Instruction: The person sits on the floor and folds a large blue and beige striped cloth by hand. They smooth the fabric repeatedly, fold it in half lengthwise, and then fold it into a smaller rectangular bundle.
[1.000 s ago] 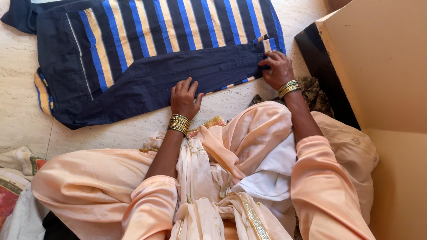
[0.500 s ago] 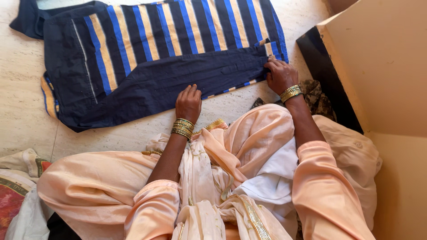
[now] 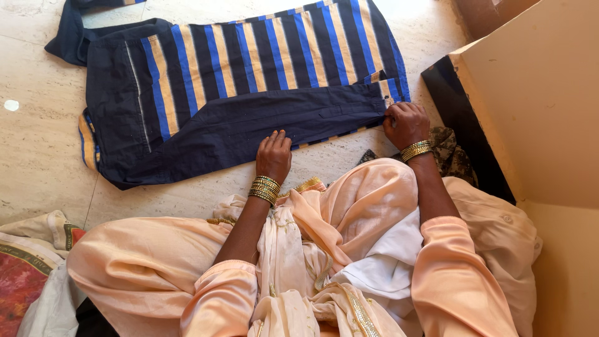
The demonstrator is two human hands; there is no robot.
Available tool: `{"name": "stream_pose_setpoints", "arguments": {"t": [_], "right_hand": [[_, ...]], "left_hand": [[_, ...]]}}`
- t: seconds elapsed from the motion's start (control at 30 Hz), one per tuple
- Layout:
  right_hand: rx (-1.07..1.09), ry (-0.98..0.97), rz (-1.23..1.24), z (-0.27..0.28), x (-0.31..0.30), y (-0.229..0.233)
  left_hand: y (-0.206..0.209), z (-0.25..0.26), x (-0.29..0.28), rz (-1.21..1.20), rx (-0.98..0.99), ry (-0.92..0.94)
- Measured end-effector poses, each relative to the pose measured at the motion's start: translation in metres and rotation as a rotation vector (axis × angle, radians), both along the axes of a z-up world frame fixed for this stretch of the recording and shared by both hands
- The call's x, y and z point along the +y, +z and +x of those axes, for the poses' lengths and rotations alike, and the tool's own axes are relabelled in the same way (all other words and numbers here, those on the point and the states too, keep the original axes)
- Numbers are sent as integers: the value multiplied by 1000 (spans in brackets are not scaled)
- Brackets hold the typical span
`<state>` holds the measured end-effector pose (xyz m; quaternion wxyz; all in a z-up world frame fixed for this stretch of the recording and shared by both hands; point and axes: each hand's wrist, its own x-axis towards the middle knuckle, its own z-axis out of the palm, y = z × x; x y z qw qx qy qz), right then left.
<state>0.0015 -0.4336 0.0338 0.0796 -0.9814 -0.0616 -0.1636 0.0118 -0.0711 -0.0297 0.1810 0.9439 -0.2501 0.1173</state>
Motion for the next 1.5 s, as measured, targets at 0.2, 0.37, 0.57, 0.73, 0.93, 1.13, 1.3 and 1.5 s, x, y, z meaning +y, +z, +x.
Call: {"name": "stream_pose_setpoints", "arguments": {"t": [0.2, 0.37, 0.57, 0.73, 0.93, 1.13, 1.3, 1.5], "right_hand": [[-80, -4, -58, -1, -1, -4], [-30, -13, -22, -2, -2, -6], [-20, -36, -25, -2, -1, -4], [65, -102, 60, -4, 1, -5], [120, -140, 85, -1, -3, -13], [139, -151, 106, 0, -3, -16], [294, -197, 42, 7, 10, 5], [304, 84, 61, 33, 90, 20]], "left_hand": [[10, -9, 2, -20, 7, -2], [8, -11, 1, -41, 5, -6], [5, -14, 0, -47, 7, -12], [2, -16, -3, -70, 21, -20], [-7, -20, -6, -25, 12, -22], [-4, -24, -8, -9, 5, -26], [16, -23, 0, -150, 252, -28], [13, 21, 21, -97, 68, 259]]}}
